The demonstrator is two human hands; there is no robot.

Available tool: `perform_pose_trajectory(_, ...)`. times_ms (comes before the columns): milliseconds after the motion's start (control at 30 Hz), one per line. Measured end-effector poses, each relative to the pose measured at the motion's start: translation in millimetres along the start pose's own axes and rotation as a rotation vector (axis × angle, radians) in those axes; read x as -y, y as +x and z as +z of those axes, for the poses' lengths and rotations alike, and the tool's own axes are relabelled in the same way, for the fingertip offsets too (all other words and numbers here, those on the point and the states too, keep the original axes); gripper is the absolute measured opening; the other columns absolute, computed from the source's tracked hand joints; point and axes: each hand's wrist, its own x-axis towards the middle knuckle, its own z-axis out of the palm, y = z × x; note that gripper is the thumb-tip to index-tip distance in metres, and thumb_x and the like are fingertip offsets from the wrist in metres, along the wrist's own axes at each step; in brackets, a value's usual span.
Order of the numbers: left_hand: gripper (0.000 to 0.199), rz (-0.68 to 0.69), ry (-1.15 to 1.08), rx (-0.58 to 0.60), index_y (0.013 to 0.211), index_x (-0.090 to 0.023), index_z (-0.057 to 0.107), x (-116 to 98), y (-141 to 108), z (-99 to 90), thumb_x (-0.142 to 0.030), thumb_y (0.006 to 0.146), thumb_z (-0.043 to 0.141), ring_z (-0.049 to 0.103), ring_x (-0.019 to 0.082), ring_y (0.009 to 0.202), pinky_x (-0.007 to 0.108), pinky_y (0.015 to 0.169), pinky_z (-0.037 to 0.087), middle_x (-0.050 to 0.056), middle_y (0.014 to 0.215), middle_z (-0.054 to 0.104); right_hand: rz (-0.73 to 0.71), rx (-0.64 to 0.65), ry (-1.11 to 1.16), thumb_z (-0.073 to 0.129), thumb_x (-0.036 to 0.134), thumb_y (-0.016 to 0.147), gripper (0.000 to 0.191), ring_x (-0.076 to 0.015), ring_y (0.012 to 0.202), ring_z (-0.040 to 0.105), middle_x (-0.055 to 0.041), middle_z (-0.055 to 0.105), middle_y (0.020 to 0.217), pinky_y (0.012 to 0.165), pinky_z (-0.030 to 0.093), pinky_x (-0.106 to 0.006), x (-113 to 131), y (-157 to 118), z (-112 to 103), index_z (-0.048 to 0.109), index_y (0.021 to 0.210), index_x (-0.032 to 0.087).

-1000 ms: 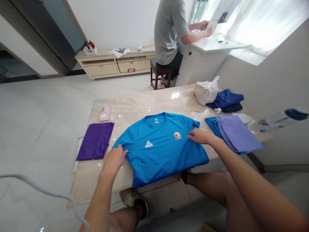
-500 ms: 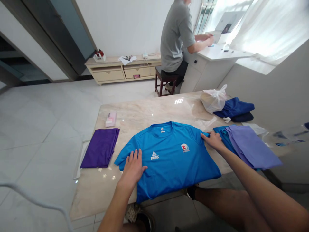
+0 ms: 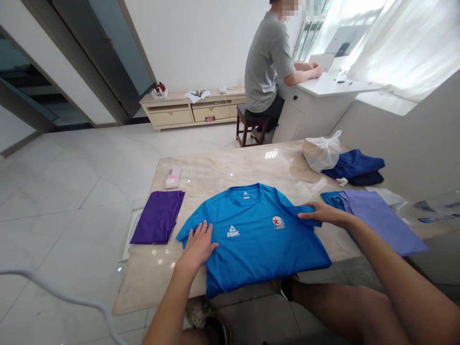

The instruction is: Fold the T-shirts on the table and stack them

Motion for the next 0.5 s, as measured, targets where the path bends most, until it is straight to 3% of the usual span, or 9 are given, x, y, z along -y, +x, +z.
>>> perform_pose_trajectory(67, 0.076, 0.004, -0.016, 0.005, 0.173, -0.013, 0.036, 3, 1, -2.3, -0.038, 0.104, 0.056, 0.023, 0.037, 0.170, 0.062, 0.136, 0.024, 0.020, 0.181, 0.020, 0.027, 0.131, -0.061, 0.097, 0.057, 0.053, 0.048, -0.0299, 0.079, 0.074, -0.0082, 0.080, 0.080, 0.066, 0.056, -0.034, -9, -2, -9, 0.079, 0.078, 0.019)
perform_pose_trajectory(100, 0.076, 0.005, -0.018, 0.011, 0.173, -0.012, 0.036, 4, 2, -3.0, -0.038, 0.104, 0.056, 0.023, 0.037, 0.170, 0.061, 0.136, 0.024, 0.020, 0.181, 0.020, 0.040, 0.114, -0.091, 0.096, 0.054, 0.055, 0.043, -0.0309, 0.080, 0.074, -0.0077, 0.079, 0.077, 0.069, 0.057, -0.035, -13, -2, -14, 0.078, 0.072, 0.020)
perform_pose_trajectory(200, 0.078, 0.007, -0.017, 0.031, 0.174, -0.010, 0.034, 9, 5, -3.0, -0.040, 0.105, 0.055, 0.023, 0.036, 0.170, 0.058, 0.136, 0.025, 0.020, 0.182, 0.019, 0.025, -0.170, -0.089, 0.089, 0.049, 0.068, 0.030, -0.0317, 0.086, 0.076, -0.0070, 0.080, 0.079, 0.075, 0.058, -0.036, -20, 5, -27, 0.080, 0.075, 0.021)
perform_pose_trajectory(300, 0.077, 0.010, -0.034, 0.027, 0.173, -0.012, 0.036, 15, 11, -0.3, -0.043, 0.105, 0.055, 0.025, 0.037, 0.169, 0.057, 0.136, 0.027, 0.019, 0.182, 0.022, 0.061, -0.421, 0.090, 0.080, 0.047, 0.080, 0.027, -0.0294, 0.092, 0.076, -0.0091, 0.082, 0.092, 0.077, 0.059, -0.035, -23, 12, -31, 0.081, 0.084, 0.020)
perform_pose_trajectory(400, 0.075, 0.023, -0.062, -0.003, 0.171, -0.013, 0.042, 20, 17, 4.2, -0.043, 0.104, 0.059, 0.029, 0.037, 0.168, 0.053, 0.135, 0.029, 0.019, 0.181, 0.026, 0.174, -0.481, 0.166, 0.079, 0.043, 0.082, 0.026, -0.0276, 0.084, 0.074, -0.0114, 0.079, 0.085, 0.072, 0.058, -0.035, -25, 13, -29, 0.075, 0.074, 0.019)
perform_pose_trajectory(500, 0.074, 0.037, -0.062, -0.023, 0.169, -0.013, 0.046, 23, 20, 7.8, -0.043, 0.103, 0.061, 0.031, 0.038, 0.167, 0.052, 0.134, 0.032, 0.019, 0.180, 0.029, 0.145, -0.486, 0.086, 0.082, 0.049, 0.083, 0.035, -0.0268, 0.078, 0.072, -0.0126, 0.077, 0.078, 0.069, 0.056, -0.036, -27, 9, -32, 0.071, 0.067, 0.020)
